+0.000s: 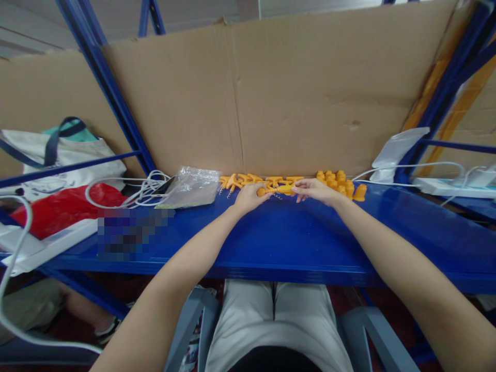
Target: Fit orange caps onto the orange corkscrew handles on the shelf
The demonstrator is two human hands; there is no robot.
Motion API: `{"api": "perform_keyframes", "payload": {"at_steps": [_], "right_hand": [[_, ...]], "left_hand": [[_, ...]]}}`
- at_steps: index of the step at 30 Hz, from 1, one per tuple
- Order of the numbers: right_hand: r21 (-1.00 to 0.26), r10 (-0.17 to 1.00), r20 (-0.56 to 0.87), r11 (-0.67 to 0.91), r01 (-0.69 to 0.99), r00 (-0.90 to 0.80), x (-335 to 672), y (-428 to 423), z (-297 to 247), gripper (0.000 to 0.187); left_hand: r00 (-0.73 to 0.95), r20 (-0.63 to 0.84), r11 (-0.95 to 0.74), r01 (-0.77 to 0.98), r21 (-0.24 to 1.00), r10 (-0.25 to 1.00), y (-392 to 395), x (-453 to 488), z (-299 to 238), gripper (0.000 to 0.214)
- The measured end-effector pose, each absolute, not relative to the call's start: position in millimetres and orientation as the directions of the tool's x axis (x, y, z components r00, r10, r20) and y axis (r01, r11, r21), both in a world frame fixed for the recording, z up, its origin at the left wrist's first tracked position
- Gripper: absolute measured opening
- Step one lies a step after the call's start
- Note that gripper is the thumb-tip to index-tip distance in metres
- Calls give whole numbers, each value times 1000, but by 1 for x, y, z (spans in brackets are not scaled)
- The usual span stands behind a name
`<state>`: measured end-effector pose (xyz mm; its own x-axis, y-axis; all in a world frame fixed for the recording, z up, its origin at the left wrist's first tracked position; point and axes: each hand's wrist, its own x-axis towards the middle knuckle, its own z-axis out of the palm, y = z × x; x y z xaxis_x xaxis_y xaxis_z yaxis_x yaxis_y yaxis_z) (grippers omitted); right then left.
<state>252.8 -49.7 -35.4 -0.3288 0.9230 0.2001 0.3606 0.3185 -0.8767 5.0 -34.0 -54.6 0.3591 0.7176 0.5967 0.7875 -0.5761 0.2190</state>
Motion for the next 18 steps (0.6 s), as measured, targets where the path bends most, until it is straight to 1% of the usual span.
{"api": "perform_keyframes", "payload": {"at_steps": [7, 10, 12, 16, 18], "right_hand": [[-876, 930, 181, 300, 377, -321, 253, -48, -36, 28], [-873, 927, 181, 305, 380, -329, 254, -43, -40, 36], [-870, 925, 205, 322, 373, -320, 253, -39, -42, 40], [-866, 913, 251, 360, 347, -322, 251, -40, -41, 32], [-864, 910, 249, 363, 350, -331, 249, -43, -38, 33]], "left_hand": [[347, 582, -559, 797, 230, 735, -37, 7, -54, 25], [336, 567, -541, 806, 240, 752, -39, 9, -53, 26], [333, 557, -534, 809, 246, 761, -40, 9, -52, 26], [330, 562, -536, 806, 252, 759, -42, 8, -50, 26], [338, 572, -548, 801, 242, 747, -42, 8, -50, 26]]}}
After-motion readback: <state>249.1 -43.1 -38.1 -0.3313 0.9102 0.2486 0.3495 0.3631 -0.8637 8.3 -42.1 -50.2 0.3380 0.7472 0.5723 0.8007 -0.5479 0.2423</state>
